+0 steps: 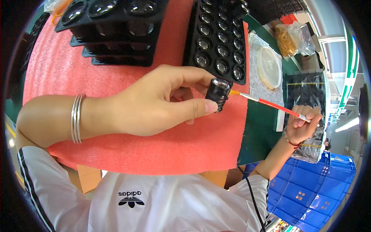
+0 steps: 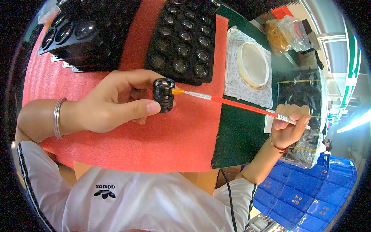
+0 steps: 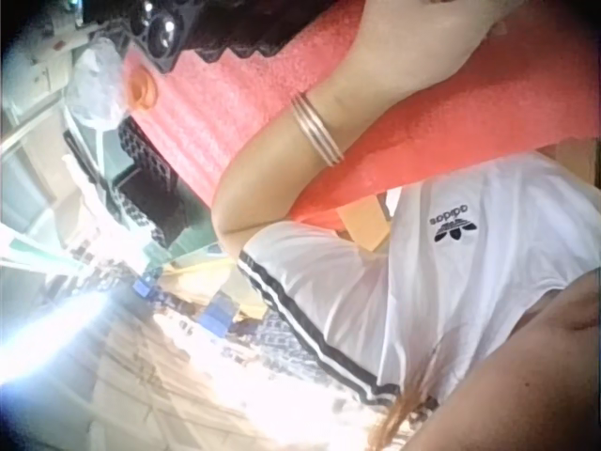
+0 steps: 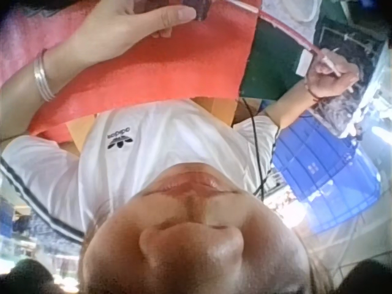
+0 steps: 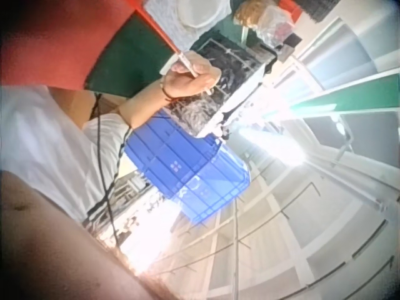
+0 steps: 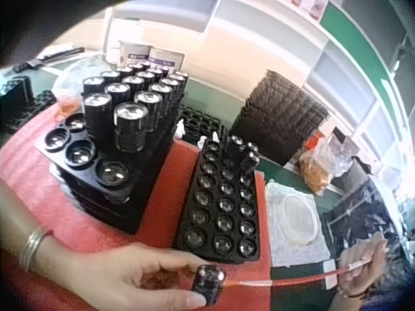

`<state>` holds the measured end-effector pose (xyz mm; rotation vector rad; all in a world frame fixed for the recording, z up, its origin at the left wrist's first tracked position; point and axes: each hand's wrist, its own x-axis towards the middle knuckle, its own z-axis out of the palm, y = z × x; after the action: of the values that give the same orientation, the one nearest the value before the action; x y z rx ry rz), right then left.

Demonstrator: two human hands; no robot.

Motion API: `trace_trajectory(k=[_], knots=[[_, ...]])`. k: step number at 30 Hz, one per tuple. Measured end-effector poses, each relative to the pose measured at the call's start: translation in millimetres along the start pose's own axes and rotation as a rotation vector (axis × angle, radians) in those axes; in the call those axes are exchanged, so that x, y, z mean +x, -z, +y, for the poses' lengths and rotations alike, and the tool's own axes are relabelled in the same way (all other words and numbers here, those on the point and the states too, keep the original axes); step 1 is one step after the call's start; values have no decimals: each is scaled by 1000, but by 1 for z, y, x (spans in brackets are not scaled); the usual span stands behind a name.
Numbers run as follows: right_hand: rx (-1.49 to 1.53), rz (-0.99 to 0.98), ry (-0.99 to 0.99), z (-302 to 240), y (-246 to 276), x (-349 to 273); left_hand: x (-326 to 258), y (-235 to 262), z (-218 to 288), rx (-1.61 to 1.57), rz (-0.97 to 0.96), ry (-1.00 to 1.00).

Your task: Applying adhesive to small light components and organizing them into trays.

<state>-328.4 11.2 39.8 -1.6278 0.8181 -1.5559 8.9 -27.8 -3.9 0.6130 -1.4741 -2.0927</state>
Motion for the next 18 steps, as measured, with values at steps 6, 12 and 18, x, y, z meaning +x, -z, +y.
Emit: trace_trajectory(k=[6, 12, 18], knots=[[31, 61, -33, 1, 3, 1, 1, -1, -1, 37, -22, -29], [140, 101, -53, 0, 8, 5, 1, -1, -4, 54, -28, -45], [234, 197, -66, -3, 16, 9, -1, -3, -1, 200, -31, -46]])
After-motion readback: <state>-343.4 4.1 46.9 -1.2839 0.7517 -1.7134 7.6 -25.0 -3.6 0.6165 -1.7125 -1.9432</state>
